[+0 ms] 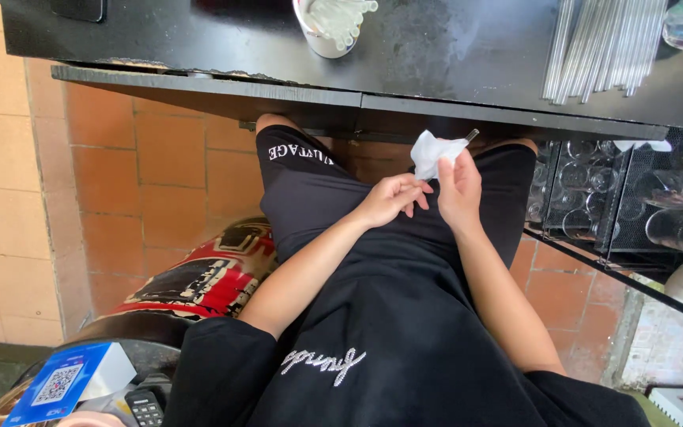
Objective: Cleaning glass straws using a wet wipe at a cafe counter.
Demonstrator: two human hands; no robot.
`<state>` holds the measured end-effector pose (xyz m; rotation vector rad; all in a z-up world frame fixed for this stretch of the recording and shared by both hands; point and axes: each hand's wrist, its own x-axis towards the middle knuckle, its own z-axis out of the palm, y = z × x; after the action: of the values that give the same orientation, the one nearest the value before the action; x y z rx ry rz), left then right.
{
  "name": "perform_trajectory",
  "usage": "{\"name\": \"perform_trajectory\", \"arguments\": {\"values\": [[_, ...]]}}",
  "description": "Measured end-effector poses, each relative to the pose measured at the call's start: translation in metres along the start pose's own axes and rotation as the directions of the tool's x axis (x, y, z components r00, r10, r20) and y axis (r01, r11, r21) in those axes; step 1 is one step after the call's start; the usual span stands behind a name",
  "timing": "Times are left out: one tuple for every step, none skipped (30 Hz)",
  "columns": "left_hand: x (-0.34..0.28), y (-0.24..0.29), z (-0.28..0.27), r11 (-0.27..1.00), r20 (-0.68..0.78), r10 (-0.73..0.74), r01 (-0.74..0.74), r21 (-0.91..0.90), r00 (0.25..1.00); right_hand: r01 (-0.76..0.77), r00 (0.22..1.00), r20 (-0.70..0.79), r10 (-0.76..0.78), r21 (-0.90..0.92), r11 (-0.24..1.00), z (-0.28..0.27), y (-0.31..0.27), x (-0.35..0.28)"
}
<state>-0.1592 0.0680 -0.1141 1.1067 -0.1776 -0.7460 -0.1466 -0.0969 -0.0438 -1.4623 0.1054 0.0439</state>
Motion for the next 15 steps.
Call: {"name": "perform_trajectory", "arguments": {"values": [[0.0, 0.004, 0.001, 1.0, 0.0, 0.002, -0.002, 0.001, 1.0, 0.002, 1.0, 0.001, -0.002, 0.0, 1.0, -0.003, 0.005, 0.001], [0.0, 0.008, 0.002, 0.999, -0.051, -0.013, 0.015, 0.034, 0.999, -0.007, 1.0, 0.018, 0.007, 0.001, 1.0, -0.006, 0.01, 0.002], [0.0, 0.012, 0.003, 0.997, -0.102, -0.027, 0.034, 0.066, 0.994, -0.016, 0.999, 0.035, 0.016, 0.003, 1.0, -0.008, 0.014, 0.003], [-0.002, 0.018, 0.005, 0.997, -0.103, -0.024, 0.031, 0.068, 0.994, -0.014, 0.999, 0.037, 0.014, 0.003, 1.0, -0.016, 0.022, 0.004], [-0.003, 0.024, 0.007, 0.998, -0.1, -0.019, 0.024, 0.058, 0.995, -0.038, 0.999, -0.034, 0.037, -0.026, 0.999, -0.024, 0.03, 0.005], [-0.005, 0.03, 0.008, 0.999, -0.097, -0.013, 0.017, 0.047, 0.995, -0.065, 0.993, -0.105, 0.059, -0.053, 0.997, -0.032, 0.037, 0.006], [-0.009, 0.053, 0.014, 0.999, -0.098, -0.011, 0.016, 0.046, 0.995, -0.064, 0.993, -0.103, 0.059, -0.053, 0.997, -0.036, 0.032, 0.009], [-0.012, 0.075, 0.019, 0.942, -0.173, 0.134, -0.071, 0.327, 0.976, -0.02, 0.989, -0.147, 0.031, 0.071, 0.997, -0.04, 0.028, 0.011], [-0.017, 0.096, 0.025, 0.804, -0.203, 0.285, -0.119, 0.582, 0.937, 0.025, 0.98, -0.197, 0.013, 0.191, 0.981, -0.044, 0.023, 0.01], [-0.012, 0.107, 0.022, 0.807, -0.203, 0.281, -0.116, 0.579, 0.938, 0.021, 0.98, -0.2, 0.017, 0.189, 0.982, -0.047, 0.015, 0.011], [-0.009, 0.118, 0.02, 0.609, -0.16, 0.497, -0.212, 0.764, 0.853, 0.072, 0.97, -0.241, -0.013, 0.238, 0.969, -0.05, 0.007, 0.011], [-0.006, 0.128, 0.017, 0.358, -0.058, 0.675, -0.257, 0.898, 0.735, 0.124, 0.958, -0.284, -0.041, 0.282, 0.951, -0.053, 0.0, 0.011], [0.003, 0.143, 0.014, 0.359, -0.059, 0.675, -0.257, 0.897, 0.735, 0.124, 0.958, -0.284, -0.04, 0.282, 0.952, -0.054, -0.003, 0.01], [0.013, 0.158, 0.011, 0.25, -0.012, 0.689, -0.223, 0.942, 0.725, 0.128, 0.96, -0.277, -0.041, 0.305, 0.944, -0.055, -0.005, 0.008], [0.022, 0.173, 0.009, 0.138, 0.038, 0.697, -0.187, 0.973, 0.716, 0.133, 0.962, -0.271, -0.042, 0.327, 0.936, -0.056, -0.008, 0.006]]}}
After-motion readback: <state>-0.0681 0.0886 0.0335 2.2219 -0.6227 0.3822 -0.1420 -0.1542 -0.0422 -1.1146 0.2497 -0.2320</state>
